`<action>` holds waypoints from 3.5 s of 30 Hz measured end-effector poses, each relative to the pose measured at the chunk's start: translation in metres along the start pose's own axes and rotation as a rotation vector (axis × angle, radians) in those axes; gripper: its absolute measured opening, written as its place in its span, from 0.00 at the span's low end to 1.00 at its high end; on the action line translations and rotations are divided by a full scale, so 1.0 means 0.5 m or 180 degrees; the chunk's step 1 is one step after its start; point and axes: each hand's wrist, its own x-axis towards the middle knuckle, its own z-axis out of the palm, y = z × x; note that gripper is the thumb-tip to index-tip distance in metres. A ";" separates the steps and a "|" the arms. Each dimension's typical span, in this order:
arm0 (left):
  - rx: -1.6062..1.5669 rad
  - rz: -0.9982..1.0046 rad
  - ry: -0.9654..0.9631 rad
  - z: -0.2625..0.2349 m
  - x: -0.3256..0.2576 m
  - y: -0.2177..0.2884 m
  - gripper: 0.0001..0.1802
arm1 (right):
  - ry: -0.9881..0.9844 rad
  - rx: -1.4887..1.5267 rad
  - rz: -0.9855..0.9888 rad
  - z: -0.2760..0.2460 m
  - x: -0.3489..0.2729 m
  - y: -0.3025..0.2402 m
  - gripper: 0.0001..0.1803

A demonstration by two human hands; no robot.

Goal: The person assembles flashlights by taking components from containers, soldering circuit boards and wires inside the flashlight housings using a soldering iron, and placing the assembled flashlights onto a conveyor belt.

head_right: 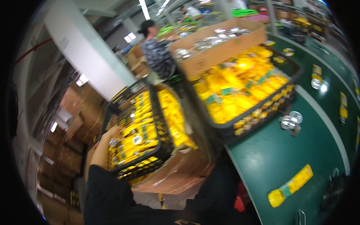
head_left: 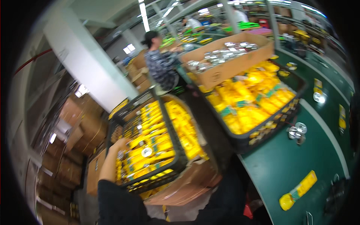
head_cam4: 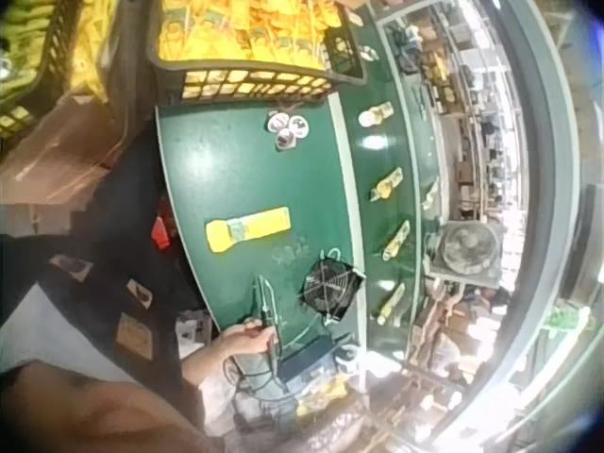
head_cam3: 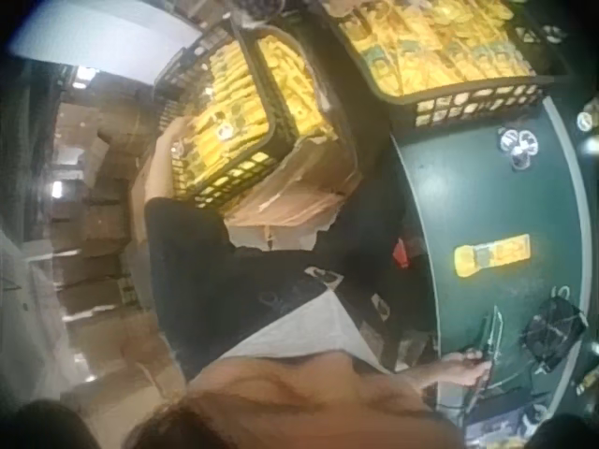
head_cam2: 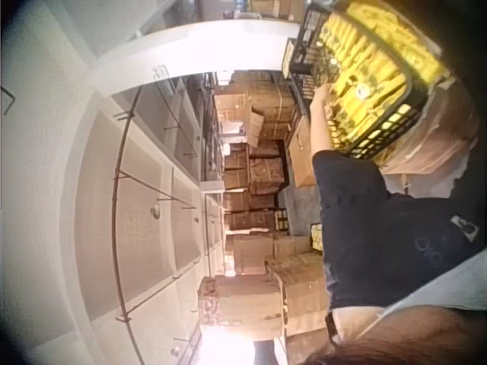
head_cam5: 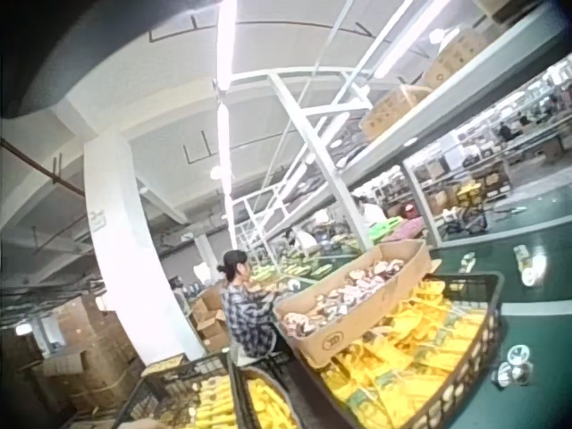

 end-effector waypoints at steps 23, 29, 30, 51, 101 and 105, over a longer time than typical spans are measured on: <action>-0.2950 0.4692 0.0496 -0.207 -0.058 1.720 0.11 | 0.0703 0.2658 0.1854 -0.025 -0.004 -0.019 0.09; -0.2042 0.3897 0.0153 -0.201 0.025 2.163 0.18 | 0.0825 0.2247 0.1754 -0.032 -0.007 -0.018 0.10; -0.2099 0.3929 0.0311 -0.195 0.038 2.212 0.18 | 0.0964 0.2147 0.1957 -0.029 -0.010 -0.020 0.10; -0.1729 0.3839 0.0565 -0.252 0.115 1.847 0.09 | 0.1038 0.2479 0.2287 -0.022 0.027 -0.022 0.11; -0.3076 0.2438 0.1229 0.024 -0.002 1.227 0.23 | -0.1123 0.2603 0.0444 0.251 0.148 -0.238 0.15; -0.2667 0.3643 0.0663 0.013 0.043 1.244 0.18 | -0.0957 0.2479 0.0405 0.214 0.145 -0.212 0.16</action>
